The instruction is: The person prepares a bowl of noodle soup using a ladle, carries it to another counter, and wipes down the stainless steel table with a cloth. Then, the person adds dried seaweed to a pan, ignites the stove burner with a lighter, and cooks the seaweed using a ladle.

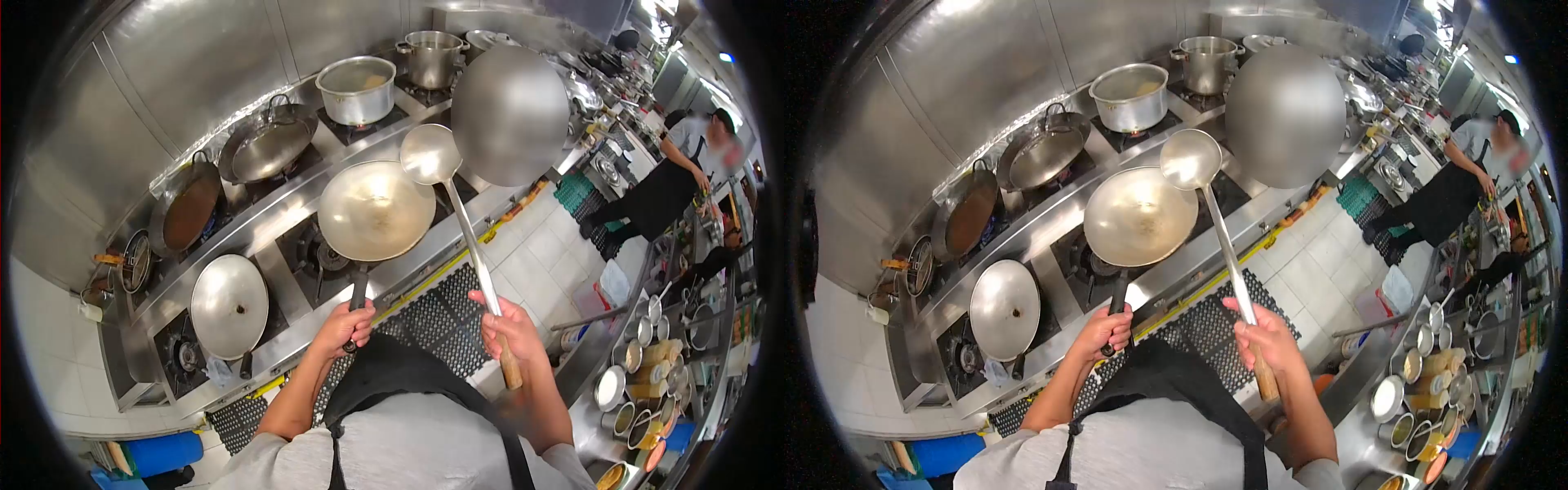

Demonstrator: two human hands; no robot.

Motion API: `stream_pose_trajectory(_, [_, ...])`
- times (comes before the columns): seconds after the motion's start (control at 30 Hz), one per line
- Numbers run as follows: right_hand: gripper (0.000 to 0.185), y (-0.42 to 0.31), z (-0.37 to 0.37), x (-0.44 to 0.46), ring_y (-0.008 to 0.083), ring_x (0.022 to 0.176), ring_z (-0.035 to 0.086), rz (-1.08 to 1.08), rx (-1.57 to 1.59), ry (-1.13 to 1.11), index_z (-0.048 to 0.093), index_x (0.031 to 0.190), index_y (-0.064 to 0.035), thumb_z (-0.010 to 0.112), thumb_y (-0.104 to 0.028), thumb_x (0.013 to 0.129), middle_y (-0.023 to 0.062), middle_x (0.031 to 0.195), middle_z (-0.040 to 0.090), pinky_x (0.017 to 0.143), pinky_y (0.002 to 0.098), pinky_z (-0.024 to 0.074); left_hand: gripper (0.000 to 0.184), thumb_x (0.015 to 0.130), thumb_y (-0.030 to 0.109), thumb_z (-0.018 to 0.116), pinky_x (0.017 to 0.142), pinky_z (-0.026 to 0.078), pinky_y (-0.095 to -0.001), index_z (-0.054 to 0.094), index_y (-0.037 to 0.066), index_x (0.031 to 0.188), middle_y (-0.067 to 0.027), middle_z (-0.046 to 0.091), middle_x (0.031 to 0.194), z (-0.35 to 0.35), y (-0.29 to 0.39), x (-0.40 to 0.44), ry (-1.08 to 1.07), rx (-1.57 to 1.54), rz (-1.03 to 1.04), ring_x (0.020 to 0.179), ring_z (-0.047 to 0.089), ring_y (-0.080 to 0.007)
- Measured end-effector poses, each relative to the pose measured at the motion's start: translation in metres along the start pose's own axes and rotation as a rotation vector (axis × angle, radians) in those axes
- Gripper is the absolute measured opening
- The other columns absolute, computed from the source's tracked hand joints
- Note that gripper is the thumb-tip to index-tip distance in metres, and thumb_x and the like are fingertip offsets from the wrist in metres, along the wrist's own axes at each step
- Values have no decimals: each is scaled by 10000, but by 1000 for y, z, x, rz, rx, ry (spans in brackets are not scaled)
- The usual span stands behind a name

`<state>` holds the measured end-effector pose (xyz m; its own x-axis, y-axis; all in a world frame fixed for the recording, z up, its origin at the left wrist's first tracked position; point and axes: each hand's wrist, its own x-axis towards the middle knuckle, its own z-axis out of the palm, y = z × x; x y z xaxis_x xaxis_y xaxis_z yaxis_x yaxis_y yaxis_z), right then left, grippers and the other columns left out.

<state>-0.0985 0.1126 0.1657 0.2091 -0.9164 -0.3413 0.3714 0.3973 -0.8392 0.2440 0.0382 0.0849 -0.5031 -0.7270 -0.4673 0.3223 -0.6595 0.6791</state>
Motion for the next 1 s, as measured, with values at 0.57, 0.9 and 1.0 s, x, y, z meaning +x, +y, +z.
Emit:
stream_pose_trajectory(0.57, [203, -253, 38, 455, 151, 503, 595, -195, -999, 121, 654, 969, 26, 646, -164, 898, 57, 695, 613, 460, 317, 493, 164, 932, 106, 656, 428, 390, -275, 503, 105, 991, 31, 460, 614, -15, 127, 217, 59, 31, 64, 462, 431, -84])
stream_pose_trajectory(0.9, [175, -281, 52, 533, 107, 510, 567, 130, -705, 26, 616, 871, -4, 635, -155, 958, 10, 687, 569, 429, 264, 480, 174, 912, 118, 665, 433, 429, -295, 517, 70, 989, 12, 477, 593, -2, 172, 233, 103, 69, 63, 434, 466, -113])
stream_pose_trajectory(1.0, [140, -297, 47, 538, 78, 563, 596, 349, -230, -121, 597, 987, 15, 606, -124, 971, -11, 680, 553, 473, 186, 516, 173, 917, 117, 667, 419, 416, -288, 520, 65, 991, 14, 475, 594, 7, 178, 233, 122, 48, 65, 436, 465, -108])
